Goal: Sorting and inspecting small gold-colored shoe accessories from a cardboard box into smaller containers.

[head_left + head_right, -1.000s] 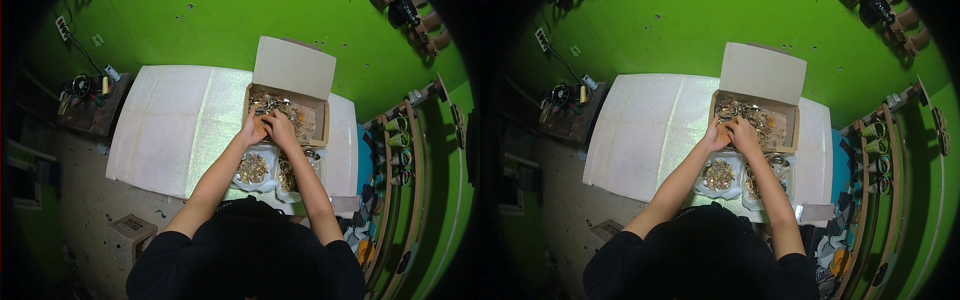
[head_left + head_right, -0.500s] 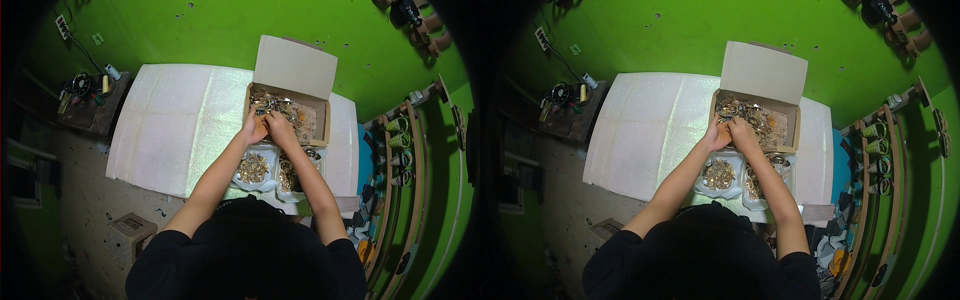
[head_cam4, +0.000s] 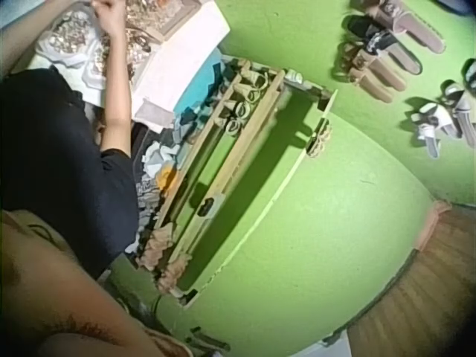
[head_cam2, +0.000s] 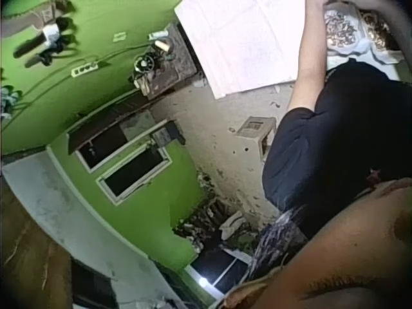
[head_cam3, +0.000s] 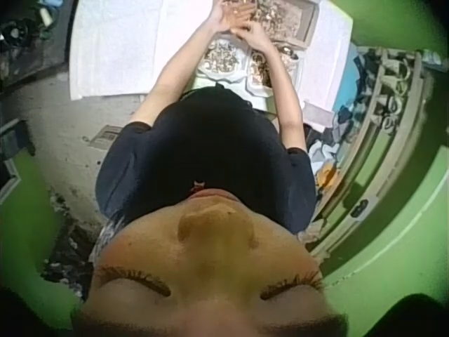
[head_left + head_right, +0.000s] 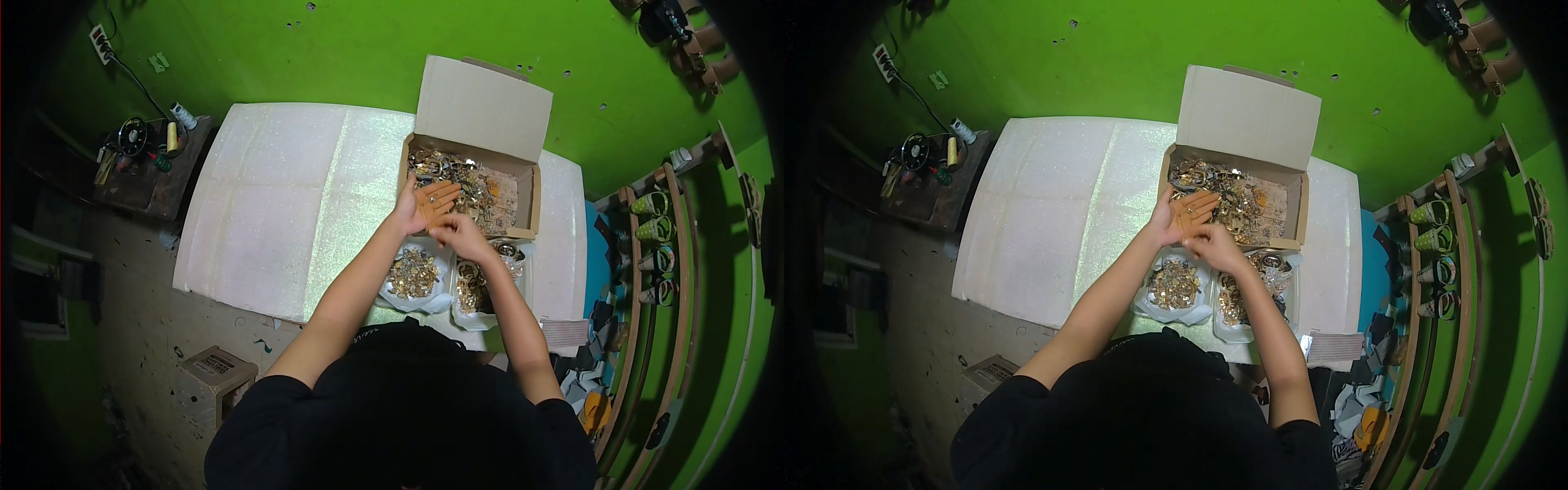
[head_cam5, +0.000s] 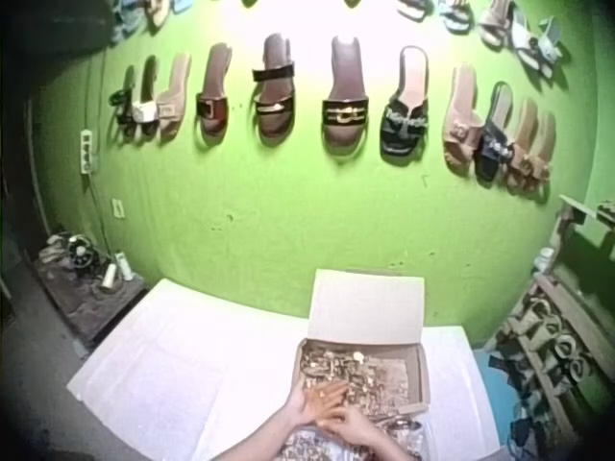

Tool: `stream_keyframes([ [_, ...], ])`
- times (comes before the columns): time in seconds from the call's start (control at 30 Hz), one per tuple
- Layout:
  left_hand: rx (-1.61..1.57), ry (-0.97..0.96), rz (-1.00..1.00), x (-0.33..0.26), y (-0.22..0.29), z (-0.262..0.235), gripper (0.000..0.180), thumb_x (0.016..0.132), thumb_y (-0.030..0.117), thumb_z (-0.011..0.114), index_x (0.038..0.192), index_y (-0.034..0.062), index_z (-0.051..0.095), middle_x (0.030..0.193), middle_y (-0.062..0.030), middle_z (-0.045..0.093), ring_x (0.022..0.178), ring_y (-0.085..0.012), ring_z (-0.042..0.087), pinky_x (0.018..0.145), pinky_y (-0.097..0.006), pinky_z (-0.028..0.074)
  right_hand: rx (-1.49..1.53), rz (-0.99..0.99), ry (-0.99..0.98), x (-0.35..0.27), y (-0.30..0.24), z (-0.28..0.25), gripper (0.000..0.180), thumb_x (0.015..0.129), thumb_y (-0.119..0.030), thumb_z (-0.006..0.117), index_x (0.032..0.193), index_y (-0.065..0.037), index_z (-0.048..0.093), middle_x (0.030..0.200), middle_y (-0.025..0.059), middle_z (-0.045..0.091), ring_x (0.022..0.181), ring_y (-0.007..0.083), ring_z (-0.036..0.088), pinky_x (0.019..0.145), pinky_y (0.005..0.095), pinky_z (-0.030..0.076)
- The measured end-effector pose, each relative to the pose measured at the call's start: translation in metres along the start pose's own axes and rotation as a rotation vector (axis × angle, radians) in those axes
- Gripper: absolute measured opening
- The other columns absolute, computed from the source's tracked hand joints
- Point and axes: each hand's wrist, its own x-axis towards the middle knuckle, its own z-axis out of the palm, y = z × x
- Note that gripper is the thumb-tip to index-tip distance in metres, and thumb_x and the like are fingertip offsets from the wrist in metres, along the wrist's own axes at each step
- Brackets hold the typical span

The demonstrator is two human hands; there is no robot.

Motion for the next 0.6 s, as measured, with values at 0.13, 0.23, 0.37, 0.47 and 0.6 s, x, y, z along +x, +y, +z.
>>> stream_keyframes([
  [0.13, -0.012, -0.015, -0.001, 0.001, 0.0, 0.0, 0.078, 0.083, 0.058, 0.009, 0.124, -0.0061, 0.028, 0.125, -0.02, 0.037, 0.118, -0.0274, 0.035, 0.098, -0.035, 0.027, -0.225, -0.027, -0.11, -0.017, 0.012, 0.011, 0.01, 0.068, -0.005, 0.063, 0.077, 0.001, 0.062, 0.061, 0.0016, 0.056, 0.056, 0.0065, 0.049, 0.053, 0.0219, 0.04],
  [0.23, 0.0, -0.017, 0.005, 0.001, 0.0, 0.0, 0.078, 0.083, 0.058, 0.009, 0.124, -0.0061, 0.028, 0.125, -0.0198, 0.037, 0.118, -0.0274, 0.035, 0.098, -0.035, 0.027, -0.359, -0.028, -0.105, -0.02, 0.006, 0.011, 0.009, 0.068, -0.005, 0.061, 0.076, 0.0, 0.062, 0.061, 0.0059, 0.058, 0.056, 0.0111, 0.052, 0.055, 0.0248, 0.042],
  [0.37, 0.011, -0.024, 0.002, 0.001, 0.0, 0.001, 0.078, 0.083, 0.058, 0.009, 0.124, -0.0065, 0.028, 0.124, -0.0199, 0.038, 0.118, -0.0276, 0.035, 0.097, -0.036, 0.028, -0.524, -0.218, 0.217, -0.009, 0.0, 0.01, 0.013, 0.07, -0.01, 0.058, 0.079, -0.002, 0.061, 0.072, 0.0127, 0.059, 0.066, 0.0288, 0.057, 0.061, 0.0349, 0.045],
  [0.47, 0.013, 0.005, -0.002, 0.0, -0.002, 0.004, 0.078, 0.083, 0.057, 0.008, 0.123, -0.0069, 0.029, 0.122, -0.02, 0.04, 0.115, -0.028, 0.038, 0.097, -0.036, 0.029, -0.575, -0.342, 0.367, 0.004, -0.012, 0.008, 0.014, 0.07, -0.011, 0.059, 0.081, -0.002, 0.06, 0.079, 0.0132, 0.057, 0.073, 0.0305, 0.056, 0.064, 0.0359, 0.045],
  [0.6, 0.073, -0.011, 0.015, 0.0, -0.001, -0.001, 0.078, 0.084, 0.056, 0.007, 0.12, -0.0076, 0.034, 0.12, -0.0199, 0.043, 0.11, -0.0277, 0.042, 0.096, -0.035, 0.031, -0.667, -0.365, 0.444, 0.022, -0.015, 0.016, 0.014, 0.069, -0.01, 0.059, 0.08, -0.001, 0.059, 0.082, 0.0121, 0.054, 0.076, 0.0297, 0.055, 0.065, 0.0352, 0.044],
])
